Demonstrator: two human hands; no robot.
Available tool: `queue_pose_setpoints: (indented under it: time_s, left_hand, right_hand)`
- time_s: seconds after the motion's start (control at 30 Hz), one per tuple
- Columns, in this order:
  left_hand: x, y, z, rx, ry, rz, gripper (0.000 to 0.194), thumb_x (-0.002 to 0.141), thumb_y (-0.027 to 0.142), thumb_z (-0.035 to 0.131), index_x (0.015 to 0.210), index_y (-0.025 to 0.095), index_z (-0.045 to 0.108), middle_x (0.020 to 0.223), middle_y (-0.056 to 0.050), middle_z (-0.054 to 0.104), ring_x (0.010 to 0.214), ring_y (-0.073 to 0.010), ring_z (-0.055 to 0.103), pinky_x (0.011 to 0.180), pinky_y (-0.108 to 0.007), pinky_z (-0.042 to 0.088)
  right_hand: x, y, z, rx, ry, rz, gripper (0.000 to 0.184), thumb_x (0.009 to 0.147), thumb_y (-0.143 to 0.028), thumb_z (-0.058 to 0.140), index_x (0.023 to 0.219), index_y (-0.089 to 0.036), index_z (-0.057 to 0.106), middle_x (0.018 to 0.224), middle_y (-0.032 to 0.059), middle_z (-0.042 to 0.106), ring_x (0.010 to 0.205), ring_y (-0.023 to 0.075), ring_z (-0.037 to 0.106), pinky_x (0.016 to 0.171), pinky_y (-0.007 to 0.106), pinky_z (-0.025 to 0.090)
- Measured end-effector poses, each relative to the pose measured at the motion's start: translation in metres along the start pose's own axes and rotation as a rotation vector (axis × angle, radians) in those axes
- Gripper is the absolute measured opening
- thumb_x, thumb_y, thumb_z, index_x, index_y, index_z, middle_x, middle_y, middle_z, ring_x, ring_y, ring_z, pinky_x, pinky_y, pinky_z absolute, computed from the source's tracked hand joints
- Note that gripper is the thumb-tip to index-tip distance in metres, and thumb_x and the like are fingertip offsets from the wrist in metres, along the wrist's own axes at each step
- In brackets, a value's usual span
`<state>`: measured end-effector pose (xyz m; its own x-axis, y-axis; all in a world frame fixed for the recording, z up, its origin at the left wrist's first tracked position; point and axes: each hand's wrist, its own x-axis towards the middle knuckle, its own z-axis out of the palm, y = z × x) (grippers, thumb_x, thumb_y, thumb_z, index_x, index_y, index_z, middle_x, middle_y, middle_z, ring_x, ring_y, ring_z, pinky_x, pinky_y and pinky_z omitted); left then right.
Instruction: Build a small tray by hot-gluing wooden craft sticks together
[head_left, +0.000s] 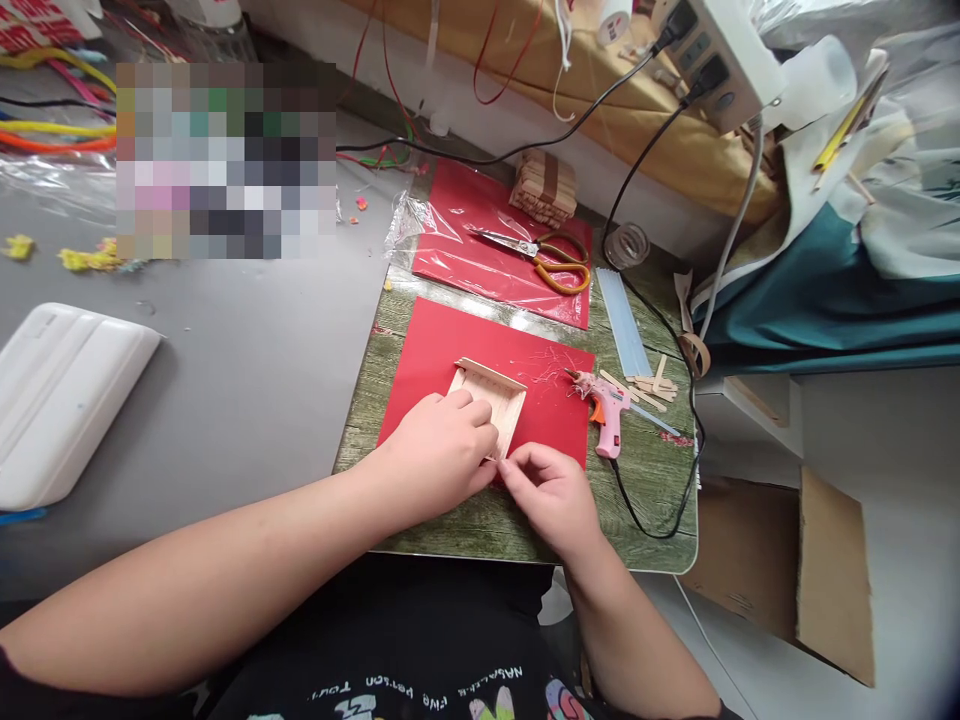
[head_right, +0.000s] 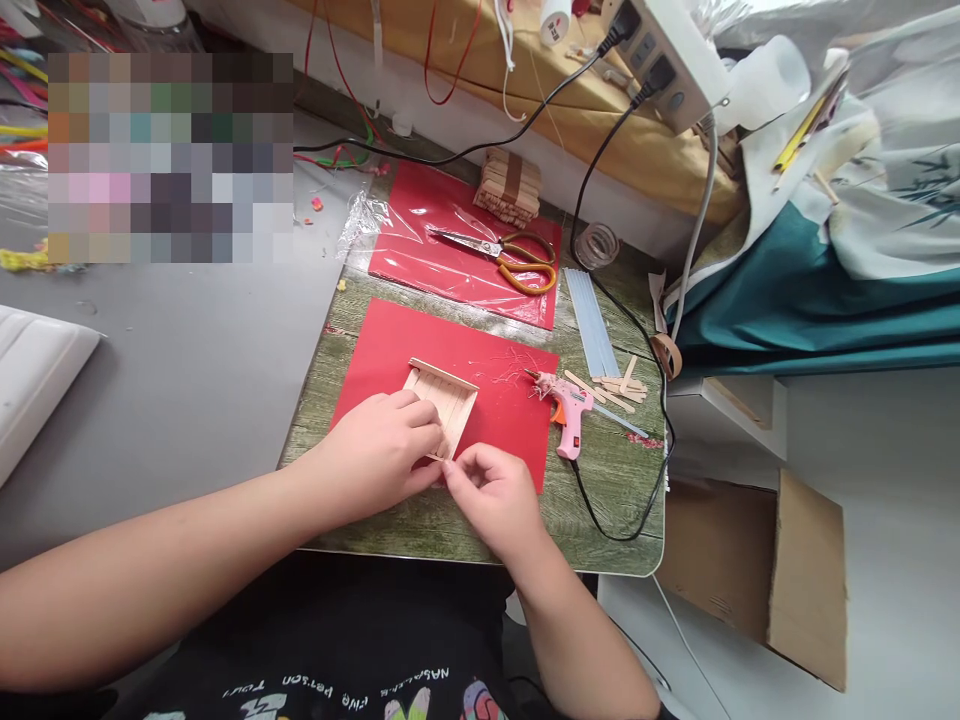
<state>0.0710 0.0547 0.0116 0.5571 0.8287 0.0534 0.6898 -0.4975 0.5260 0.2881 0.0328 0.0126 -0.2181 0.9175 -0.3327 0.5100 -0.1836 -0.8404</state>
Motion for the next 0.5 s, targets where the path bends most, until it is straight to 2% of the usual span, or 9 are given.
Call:
queue_pose_setpoints:
  time_s: [0.2, 0.5]
  left_hand:
    - [0.001, 0.0, 0.0, 0.012, 0.007, 0.005, 0.025, 0.1, 0.031, 0.061, 0.084, 0.017, 0.073, 0.089, -0.008, 0.065, 0.09, -0.0239, 0.056, 0.072, -0.037, 0.038]
    - [0.0, -0.002, 0.001, 0.01, 0.004, 0.004, 0.028, 0.102, 0.032, 0.058, 0.082, 0.017, 0.071, 0.088, -0.008, 0.064, 0.089, -0.0242, 0.055, 0.071, -0.038, 0.038]
  right_hand:
    - [0.001, -0.002, 0.012, -0.007, 0.039, -0.053, 0.03, 0.099, -0.037, 0.065, 0.075, -0.02, 0.059, 0.066, -0.0016, 0.058, 0.059, 0.0131, 0.051, 0.058, 0.027, 0.042]
    - [-0.002, 0.009, 0.018, -0.063, 0.113, -0.141, 0.023, 0.101, -0.033, 0.062, 0.081, -0.02, 0.061, 0.07, -0.0011, 0.058, 0.061, 0.014, 0.049, 0.059, 0.028, 0.041]
